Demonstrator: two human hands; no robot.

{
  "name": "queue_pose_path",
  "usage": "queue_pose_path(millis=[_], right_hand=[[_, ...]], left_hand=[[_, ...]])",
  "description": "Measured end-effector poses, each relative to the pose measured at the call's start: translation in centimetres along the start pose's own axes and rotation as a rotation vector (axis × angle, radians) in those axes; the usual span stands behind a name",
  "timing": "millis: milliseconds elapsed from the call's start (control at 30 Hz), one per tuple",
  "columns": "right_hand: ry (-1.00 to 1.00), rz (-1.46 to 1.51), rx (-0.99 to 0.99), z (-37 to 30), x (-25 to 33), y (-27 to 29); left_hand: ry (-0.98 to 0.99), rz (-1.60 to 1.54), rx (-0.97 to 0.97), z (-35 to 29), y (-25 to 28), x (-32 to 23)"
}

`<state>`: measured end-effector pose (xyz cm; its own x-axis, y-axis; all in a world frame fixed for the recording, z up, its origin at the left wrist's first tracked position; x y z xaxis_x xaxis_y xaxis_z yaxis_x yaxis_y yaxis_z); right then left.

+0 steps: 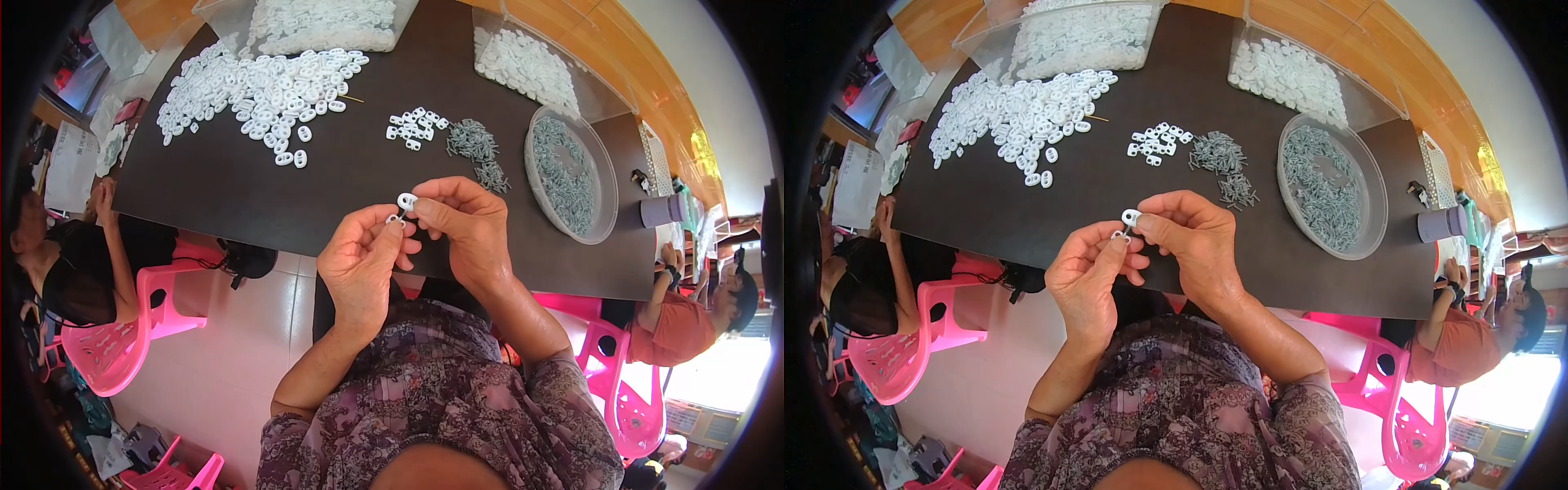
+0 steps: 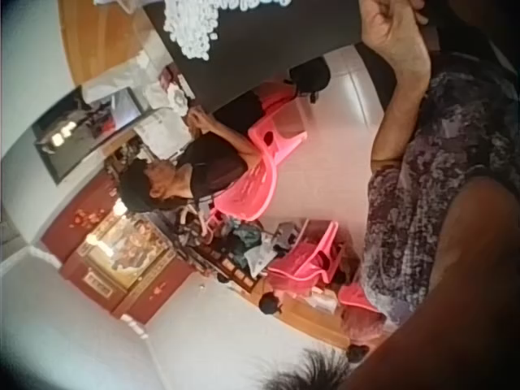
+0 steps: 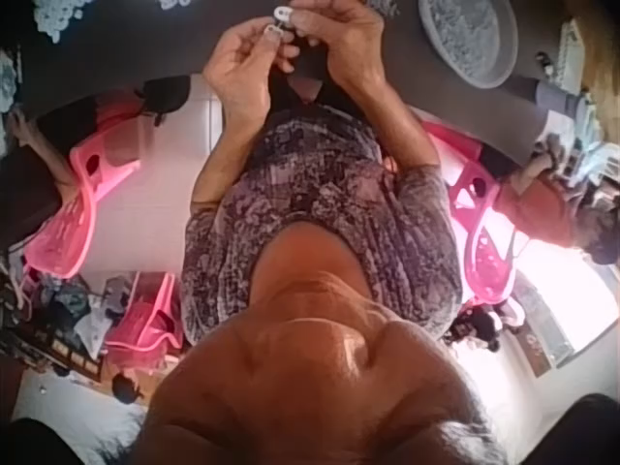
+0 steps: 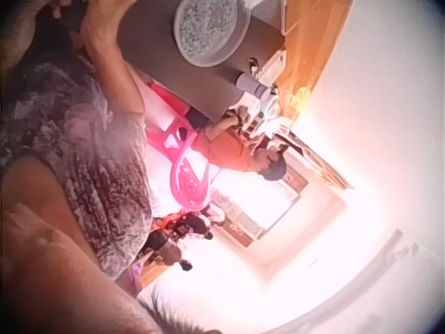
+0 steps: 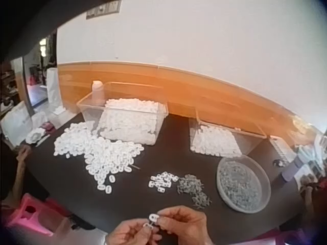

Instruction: Assembling small white plastic components by inserting tiny metal pins into them.

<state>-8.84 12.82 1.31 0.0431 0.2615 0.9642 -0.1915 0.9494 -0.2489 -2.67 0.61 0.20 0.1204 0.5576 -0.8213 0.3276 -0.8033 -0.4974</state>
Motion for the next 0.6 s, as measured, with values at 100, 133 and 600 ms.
queue_pose_path(millis=[100,133,600], right_hand=[[0.016,-0.006,0.016,-0.13,0.02,-0.23],[0.028,-0.013,0.029,-0.16,0.08,-0.31],[0.159,0.016,0.092,-0.56,0.12,-0.51]], left_hand=[[0.008,0.006,-0.001,0.08,0.06,0.13],[0.01,0.003,-0.003,0.09,0.09,0.19],[-0.089,0.053,-0.038,0.03,-0.05,0.53]])
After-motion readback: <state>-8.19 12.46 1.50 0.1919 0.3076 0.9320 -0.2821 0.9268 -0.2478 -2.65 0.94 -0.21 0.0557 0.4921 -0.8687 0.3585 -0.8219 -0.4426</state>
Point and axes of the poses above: each hand's wrist, its own z-axis towards the middle knuckle, its own y-axis out of the back of the hand, x = y × z, the point moved 5 cm from there along z, towards the middle knuckle, and after that the axes turned 14 degrees about y, right-handed, at the moved point
